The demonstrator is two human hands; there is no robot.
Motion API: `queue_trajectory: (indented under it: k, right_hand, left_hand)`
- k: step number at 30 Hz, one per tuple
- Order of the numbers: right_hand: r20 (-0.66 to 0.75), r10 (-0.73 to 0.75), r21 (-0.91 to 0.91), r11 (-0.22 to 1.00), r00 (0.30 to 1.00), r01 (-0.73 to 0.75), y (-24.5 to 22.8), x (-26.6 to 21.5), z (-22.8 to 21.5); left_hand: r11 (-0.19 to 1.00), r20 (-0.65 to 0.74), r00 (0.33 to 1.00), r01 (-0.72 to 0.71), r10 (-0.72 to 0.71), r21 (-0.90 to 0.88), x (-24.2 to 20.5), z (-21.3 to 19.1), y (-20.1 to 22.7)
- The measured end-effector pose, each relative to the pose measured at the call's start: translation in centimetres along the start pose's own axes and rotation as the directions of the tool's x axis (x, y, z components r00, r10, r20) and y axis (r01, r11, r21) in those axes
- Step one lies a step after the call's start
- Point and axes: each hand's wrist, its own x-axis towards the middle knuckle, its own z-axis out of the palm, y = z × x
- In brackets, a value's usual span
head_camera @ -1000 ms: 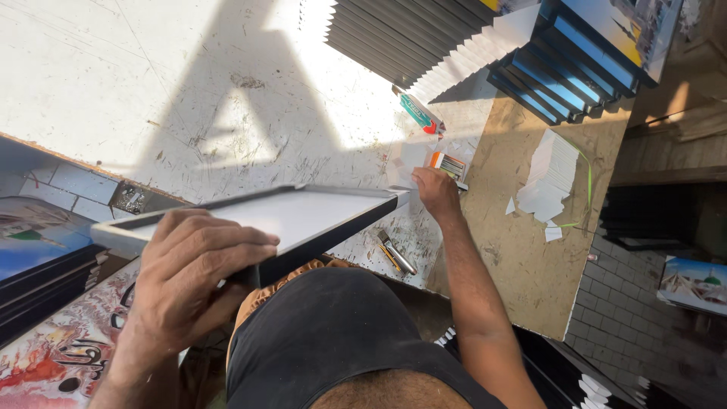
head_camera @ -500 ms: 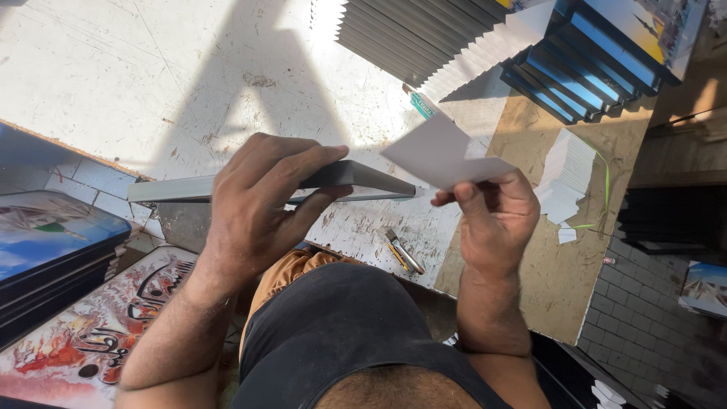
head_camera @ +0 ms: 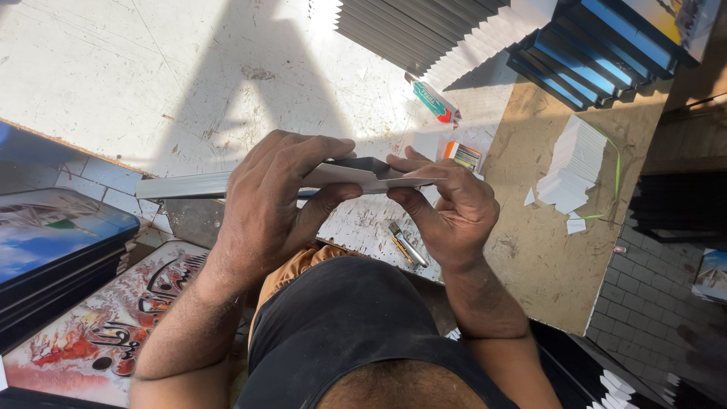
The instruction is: The person repeatedly places small white paper pieces into the corners of black picture frames, trims excess with a utility knife, and stacks the finished frames. The process is repeated for multiple frames on a workbench.
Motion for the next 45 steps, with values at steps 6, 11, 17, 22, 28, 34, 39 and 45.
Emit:
queue_trajectory:
  k: [6, 11, 17, 22, 28, 34, 39, 45]
  right_hand:
    - [0.011, 0.061, 0.055, 0.997, 0.998, -0.062, -0.6, 0.0, 0.0]
    - [0.048, 0.051, 0.019, 0.998, 0.998, -0.052, -0.7, 0.2, -0.1]
    - [0.097, 0.024, 0.004, 1.0, 0.995, -0.024, -2.1, 1.1, -0.1]
    - [0.134, -0.102, -0.175, 0.977, 0.986, 0.125, -2.1, 1.5, -0.2]
    - [0.466, 0.214, 0.468, 0.764, 0.858, -0.445, 1.3, 2.9, -0.3]
    - [0.742, 0.381, 0.326, 0.513, 0.551, -0.794, 1.2, 2.9, -0.4]
    - [0.454, 0.491, 0.26, 0.725, 0.744, -0.637, 2.4, 0.6, 0.9]
    - [-0.175, 0.3, -0.282, 0.897, 0.938, -0.34, 7.2, -4.8, -0.1]
  left_hand:
    - [0.993, -0.041, 0.996, -0.082, 0.079, -0.085, 0.1, 0.5, -0.1]
    - [0.994, -0.083, 0.991, -0.095, 0.1, 0.06, 0.0, 0.3, 0.9]
    - [0.999, 0.016, 0.999, -0.045, 0.045, 0.03, -0.3, -0.9, 1.4]
    - [0.997, 0.066, 0.995, -0.079, 0.08, -0.021, -0.7, -1.2, 1.5]
    - [1.0, 0.121, 0.993, -0.008, 0.011, -0.026, -1.1, -1.3, 2.9]
    - [1.0, 0.297, 0.955, 0.018, -0.015, -0.008, -1.0, -1.6, 4.1]
    - [0.996, 0.377, 0.922, 0.081, -0.093, 0.048, -0.7, -1.2, 2.5]
    - [0.99, 0.173, 0.984, 0.02, -0.044, 0.14, 2.6, -3.3, -1.3]
